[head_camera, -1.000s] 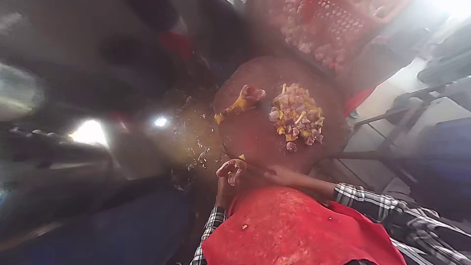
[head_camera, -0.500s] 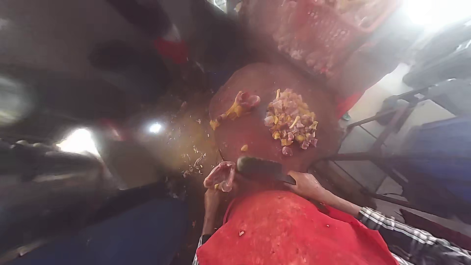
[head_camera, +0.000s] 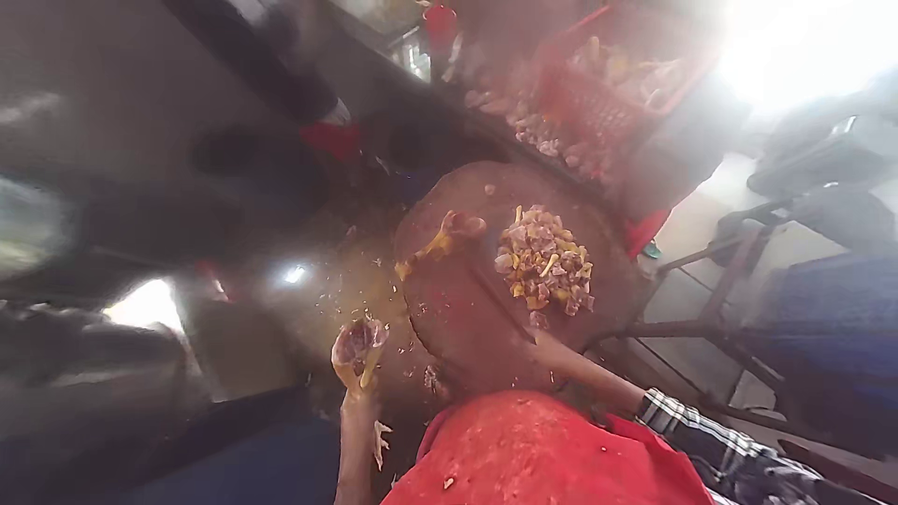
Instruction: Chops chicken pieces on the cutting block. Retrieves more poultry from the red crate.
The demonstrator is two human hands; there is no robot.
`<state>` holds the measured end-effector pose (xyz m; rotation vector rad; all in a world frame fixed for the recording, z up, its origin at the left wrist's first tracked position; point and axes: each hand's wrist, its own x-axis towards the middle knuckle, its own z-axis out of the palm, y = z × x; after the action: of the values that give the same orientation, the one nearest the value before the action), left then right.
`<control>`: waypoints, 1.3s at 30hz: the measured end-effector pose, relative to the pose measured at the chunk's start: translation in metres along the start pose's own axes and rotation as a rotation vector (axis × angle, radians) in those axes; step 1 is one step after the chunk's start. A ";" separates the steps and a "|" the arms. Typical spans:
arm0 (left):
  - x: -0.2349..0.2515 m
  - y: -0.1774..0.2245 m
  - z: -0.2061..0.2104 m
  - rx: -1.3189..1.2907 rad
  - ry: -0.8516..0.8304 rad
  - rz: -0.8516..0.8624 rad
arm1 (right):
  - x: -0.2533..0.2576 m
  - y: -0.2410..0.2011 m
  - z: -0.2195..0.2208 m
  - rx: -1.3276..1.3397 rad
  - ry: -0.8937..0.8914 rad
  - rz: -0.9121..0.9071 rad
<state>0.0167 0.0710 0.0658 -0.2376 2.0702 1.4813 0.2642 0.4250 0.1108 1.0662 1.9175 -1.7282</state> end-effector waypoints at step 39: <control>-0.057 0.021 0.029 0.070 -0.362 0.070 | 0.040 -0.011 0.037 -0.108 -0.105 0.066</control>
<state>0.0638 0.0950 0.1070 0.1251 1.8474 1.3722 0.2216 0.4017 0.0829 0.9686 1.8667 -1.5942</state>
